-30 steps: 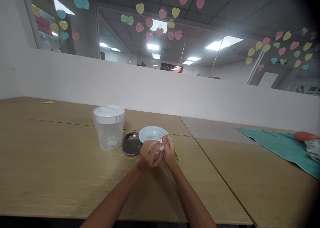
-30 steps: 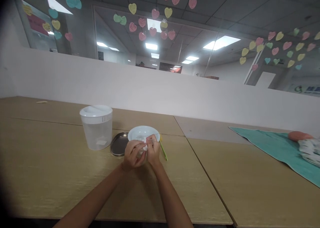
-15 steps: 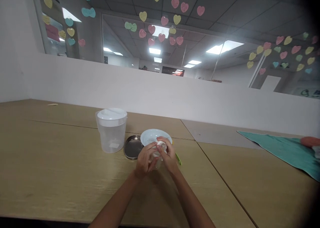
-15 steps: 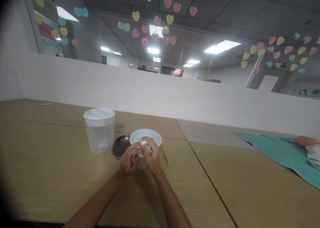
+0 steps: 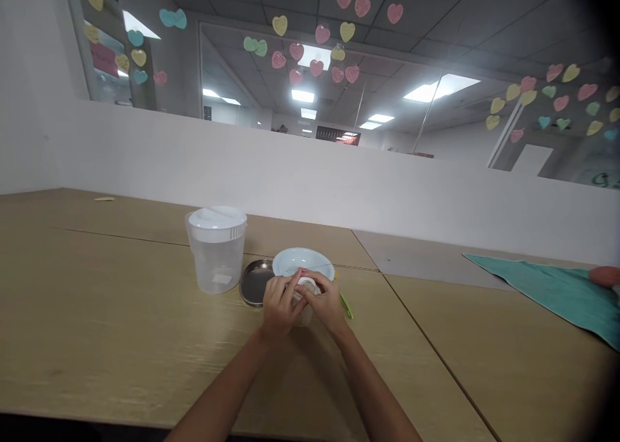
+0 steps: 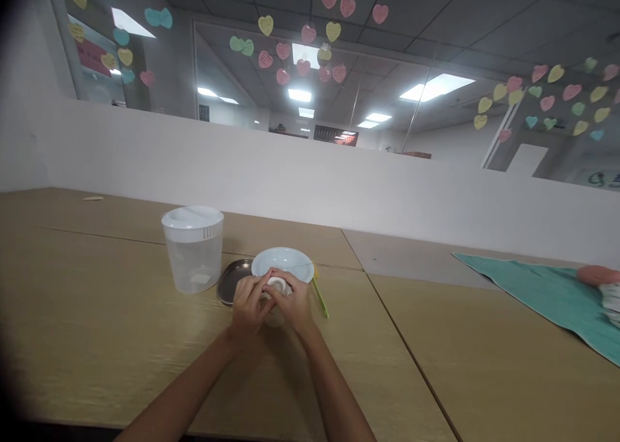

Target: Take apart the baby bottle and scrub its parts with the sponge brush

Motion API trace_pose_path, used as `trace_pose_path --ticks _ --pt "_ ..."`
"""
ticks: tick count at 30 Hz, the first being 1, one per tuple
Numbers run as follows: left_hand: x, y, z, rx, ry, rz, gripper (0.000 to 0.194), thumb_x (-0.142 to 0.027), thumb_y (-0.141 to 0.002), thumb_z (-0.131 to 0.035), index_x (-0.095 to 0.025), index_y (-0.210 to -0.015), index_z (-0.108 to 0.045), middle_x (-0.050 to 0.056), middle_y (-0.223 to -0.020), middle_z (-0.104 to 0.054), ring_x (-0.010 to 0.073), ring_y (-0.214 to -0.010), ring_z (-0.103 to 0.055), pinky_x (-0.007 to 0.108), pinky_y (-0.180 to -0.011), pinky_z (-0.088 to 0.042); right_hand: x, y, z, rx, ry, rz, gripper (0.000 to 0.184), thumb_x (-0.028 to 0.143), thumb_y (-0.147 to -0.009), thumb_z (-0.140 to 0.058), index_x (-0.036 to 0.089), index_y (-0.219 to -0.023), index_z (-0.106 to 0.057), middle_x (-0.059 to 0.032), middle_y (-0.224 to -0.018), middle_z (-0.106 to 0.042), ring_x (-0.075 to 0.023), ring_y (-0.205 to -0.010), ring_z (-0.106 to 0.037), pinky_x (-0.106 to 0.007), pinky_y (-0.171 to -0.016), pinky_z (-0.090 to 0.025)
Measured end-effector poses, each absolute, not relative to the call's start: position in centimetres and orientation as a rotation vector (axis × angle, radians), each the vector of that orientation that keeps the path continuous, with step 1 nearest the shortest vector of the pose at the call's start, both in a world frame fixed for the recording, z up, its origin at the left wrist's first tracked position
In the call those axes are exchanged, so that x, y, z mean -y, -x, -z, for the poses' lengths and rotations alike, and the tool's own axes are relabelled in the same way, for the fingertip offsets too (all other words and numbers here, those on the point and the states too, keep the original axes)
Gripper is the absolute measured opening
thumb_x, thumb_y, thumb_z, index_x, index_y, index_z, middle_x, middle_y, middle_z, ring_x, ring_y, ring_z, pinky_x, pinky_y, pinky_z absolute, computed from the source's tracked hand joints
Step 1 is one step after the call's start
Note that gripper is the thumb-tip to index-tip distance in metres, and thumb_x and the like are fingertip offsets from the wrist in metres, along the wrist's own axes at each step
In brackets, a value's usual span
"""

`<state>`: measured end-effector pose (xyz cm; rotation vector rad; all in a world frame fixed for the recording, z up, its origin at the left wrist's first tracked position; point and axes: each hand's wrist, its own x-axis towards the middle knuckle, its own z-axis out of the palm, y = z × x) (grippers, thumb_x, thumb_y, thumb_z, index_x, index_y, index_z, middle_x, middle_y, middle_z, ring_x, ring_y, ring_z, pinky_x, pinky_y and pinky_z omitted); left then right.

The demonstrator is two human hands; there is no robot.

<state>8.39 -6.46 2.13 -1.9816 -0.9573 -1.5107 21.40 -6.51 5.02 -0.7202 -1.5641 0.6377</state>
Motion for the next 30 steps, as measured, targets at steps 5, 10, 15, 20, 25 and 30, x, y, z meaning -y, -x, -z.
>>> trace_pose_path --ticks 5,10,15,20,25,30 --pt "5.9 -8.5 -2.3 0.863 2.087 1.486 0.051 -0.038 -0.085 -0.055 -0.018 -0.131 -0.042 0.008 -0.09 -0.061 0.0195 -0.085 -0.056 0.035 -0.078 -0.044 5.6 -22.5 -4.4 1.54 0.795 -0.648 0.024 0.037 -0.074 -0.065 0.021 -0.092 -0.071 -0.0044 -0.096 -0.069 -0.0191 -0.092 -0.064 -0.031 -0.085 -0.05" --pt "5.8 -8.4 -2.1 0.799 2.109 1.456 0.053 -0.037 -0.085 -0.055 -0.018 -0.132 -0.039 0.01 -0.094 -0.06 0.0212 -0.089 -0.056 0.038 -0.081 -0.046 5.6 -22.7 -4.4 1.526 0.8 -0.622 0.023 0.038 -0.077 -0.062 0.021 -0.089 -0.072 -0.0046 -0.092 -0.07 -0.0183 -0.085 -0.065 -0.029 -0.077 -0.051" --pt "5.9 -8.5 -2.1 0.735 2.088 1.42 0.053 -0.036 -0.084 -0.056 -0.014 -0.13 -0.042 0.012 -0.096 -0.062 0.0219 -0.091 -0.058 0.037 -0.081 -0.047 5.6 -23.2 -4.8 1.485 0.769 -0.698 0.026 0.041 -0.078 -0.06 0.018 -0.081 -0.072 -0.0044 -0.079 -0.07 -0.0157 -0.071 -0.063 -0.026 -0.065 -0.05" --pt "5.5 -7.9 -2.2 0.694 2.052 1.382 0.051 -0.035 -0.084 -0.057 -0.018 -0.13 -0.043 0.012 -0.101 -0.065 0.0204 -0.093 -0.059 0.037 -0.083 -0.048 5.8 -22.7 -5.7 1.369 0.608 -0.972 0.034 0.047 -0.081 -0.055 0.018 -0.078 -0.071 -0.0057 -0.088 -0.07 -0.0182 -0.085 -0.064 -0.032 -0.082 -0.049" --pt "5.0 -6.3 -2.6 0.877 1.945 1.478 0.045 -0.034 -0.084 -0.056 -0.016 -0.125 -0.049 0.013 -0.109 -0.063 0.0223 -0.101 -0.058 0.036 -0.089 -0.044 5.1 -23.7 -6.3 1.021 0.555 -0.984 0.044 0.057 -0.078 -0.053 0.016 -0.072 -0.067 -0.0084 -0.089 -0.069 -0.0203 -0.089 -0.062 -0.035 -0.084 -0.046" --pt "3.8 -4.8 -2.2 1.325 1.727 1.573 0.042 -0.042 -0.086 -0.051 -0.017 -0.119 -0.056 0.014 -0.116 -0.053 0.0242 -0.104 -0.051 0.038 -0.09 -0.04 3.2 -26.1 -4.3 1.066 0.988 -0.461 0.047 0.056 -0.084 -0.043 0.014 -0.083 -0.064 -0.0076 -0.088 -0.065 -0.0166 -0.084 -0.057 -0.028 -0.079 -0.041"
